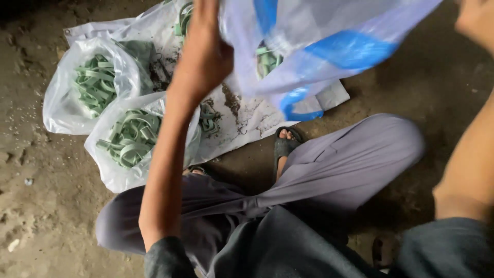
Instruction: Picking up green plastic curved components from a pile and placing them into a plastic bag for packaging.
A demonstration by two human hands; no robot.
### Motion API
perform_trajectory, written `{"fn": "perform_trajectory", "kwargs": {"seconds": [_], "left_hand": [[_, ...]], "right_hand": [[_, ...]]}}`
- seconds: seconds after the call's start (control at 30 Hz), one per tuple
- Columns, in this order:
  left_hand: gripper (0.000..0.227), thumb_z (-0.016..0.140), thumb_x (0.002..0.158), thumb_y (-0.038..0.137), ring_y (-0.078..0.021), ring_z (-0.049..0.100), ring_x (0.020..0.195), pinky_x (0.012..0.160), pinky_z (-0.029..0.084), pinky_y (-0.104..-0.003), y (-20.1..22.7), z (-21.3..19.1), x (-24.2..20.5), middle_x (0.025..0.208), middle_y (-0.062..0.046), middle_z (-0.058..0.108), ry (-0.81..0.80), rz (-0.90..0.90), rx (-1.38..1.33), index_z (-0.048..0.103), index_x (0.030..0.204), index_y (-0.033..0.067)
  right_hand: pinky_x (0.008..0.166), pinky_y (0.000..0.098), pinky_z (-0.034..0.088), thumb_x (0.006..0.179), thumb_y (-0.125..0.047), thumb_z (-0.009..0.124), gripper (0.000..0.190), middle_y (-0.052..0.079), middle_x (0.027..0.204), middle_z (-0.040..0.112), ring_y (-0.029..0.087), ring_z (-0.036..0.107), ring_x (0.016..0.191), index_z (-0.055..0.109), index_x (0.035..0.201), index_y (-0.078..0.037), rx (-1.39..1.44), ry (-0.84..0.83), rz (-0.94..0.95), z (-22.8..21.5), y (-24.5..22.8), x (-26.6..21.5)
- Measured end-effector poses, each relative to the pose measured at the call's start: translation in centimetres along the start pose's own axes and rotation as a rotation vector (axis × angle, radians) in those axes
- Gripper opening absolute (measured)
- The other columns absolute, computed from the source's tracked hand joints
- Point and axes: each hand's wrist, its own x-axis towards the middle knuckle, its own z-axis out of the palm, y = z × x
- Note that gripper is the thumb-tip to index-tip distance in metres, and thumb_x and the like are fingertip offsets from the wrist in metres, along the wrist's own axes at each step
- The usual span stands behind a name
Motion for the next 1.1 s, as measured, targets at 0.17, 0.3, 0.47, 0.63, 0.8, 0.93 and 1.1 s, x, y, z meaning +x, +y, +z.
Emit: {"fn": "perform_trajectory", "kwargs": {"seconds": [0.17,0.3,0.47,0.63,0.8,0.93,1.1], "left_hand": [[0.102,0.072,0.068,-0.023,-0.046,0.04,0.145,0.125,0.046,-0.041,2.9,2.9,-2.5,0.163,-0.026,0.021,-0.256,-0.165,-0.054,0.02,0.155,-0.0075],[0.109,0.085,0.073,-0.008,-0.0511,0.047,0.142,0.1,0.062,-0.052,2.9,5.3,-4.0,0.162,-0.023,0.026,-0.227,-0.03,-0.184,0.017,0.158,0.0035],[0.094,0.062,0.076,-0.013,-0.0265,0.046,0.059,0.047,0.03,-0.034,1.7,4.3,-5.3,0.162,-0.018,0.032,-0.058,-0.178,0.02,0.02,0.158,0.007],[0.099,0.066,0.068,-0.013,-0.0235,0.054,0.057,0.046,0.042,-0.031,1.4,5.3,-8.0,0.156,-0.031,0.033,-0.025,-0.326,-0.055,0.019,0.154,-0.001],[0.094,0.065,0.064,-0.004,-0.0551,0.066,0.103,0.067,0.058,-0.056,0.7,7.7,-9.8,0.158,-0.026,0.033,-0.074,-0.423,-0.042,0.027,0.15,0.0001],[0.093,0.062,0.064,-0.008,-0.0486,0.063,0.053,0.045,0.049,-0.056,0.3,10.9,-10.3,0.162,-0.025,0.028,-0.233,-0.5,-0.037,0.025,0.148,-0.0005],[0.08,0.055,0.064,-0.003,-0.0618,0.056,0.065,0.05,0.042,-0.067,-3.4,14.4,-12.8,0.15,-0.025,0.036,-0.233,-0.529,-0.111,0.033,0.141,-0.0032]], "right_hand": [[0.119,0.0485,0.054,0.085,0.024,0.045,0.061,0.027,0.132,0.079,0.042,0.072,0.123,0.085,0.129,0.013,-0.068,0.147,-0.348,-7.4,-32.8,2.7],[0.11,0.0466,0.048,0.073,0.023,0.049,0.054,0.022,0.123,0.069,0.036,0.063,0.119,0.069,0.121,0.008,0.356,-0.151,-0.471,-0.4,-40.2,5.7],[0.108,0.0526,0.042,0.1,-0.034,0.049,0.054,0.013,0.145,0.055,0.033,0.057,0.127,0.041,0.15,-0.016,-0.091,-1.035,-0.143,5.0,-41.0,6.5],[0.099,0.0437,0.048,0.1,-0.036,0.037,0.046,0.01,0.135,0.063,0.029,0.063,0.119,0.052,0.143,-0.026,-0.178,-1.41,-0.06,5.1,-40.6,5.6],[0.076,0.0449,0.054,0.096,-0.019,0.048,0.009,0.007,0.094,0.072,0.029,0.071,0.09,0.056,0.098,-0.016,-0.228,-1.081,-0.462,-0.9,-42.5,9.5],[0.041,0.0342,0.04,0.105,-0.017,0.044,0.035,0.004,0.079,0.081,0.016,0.052,0.04,0.077,0.117,-0.012,0.184,-0.669,-0.218,0.5,-47.3,19.1],[0.078,0.0437,0.054,0.073,0.003,0.046,0.057,0.01,0.11,0.077,0.028,0.07,0.101,0.07,0.124,-0.008,0.078,-0.596,-0.163,24.5,-37.5,31.6]]}}
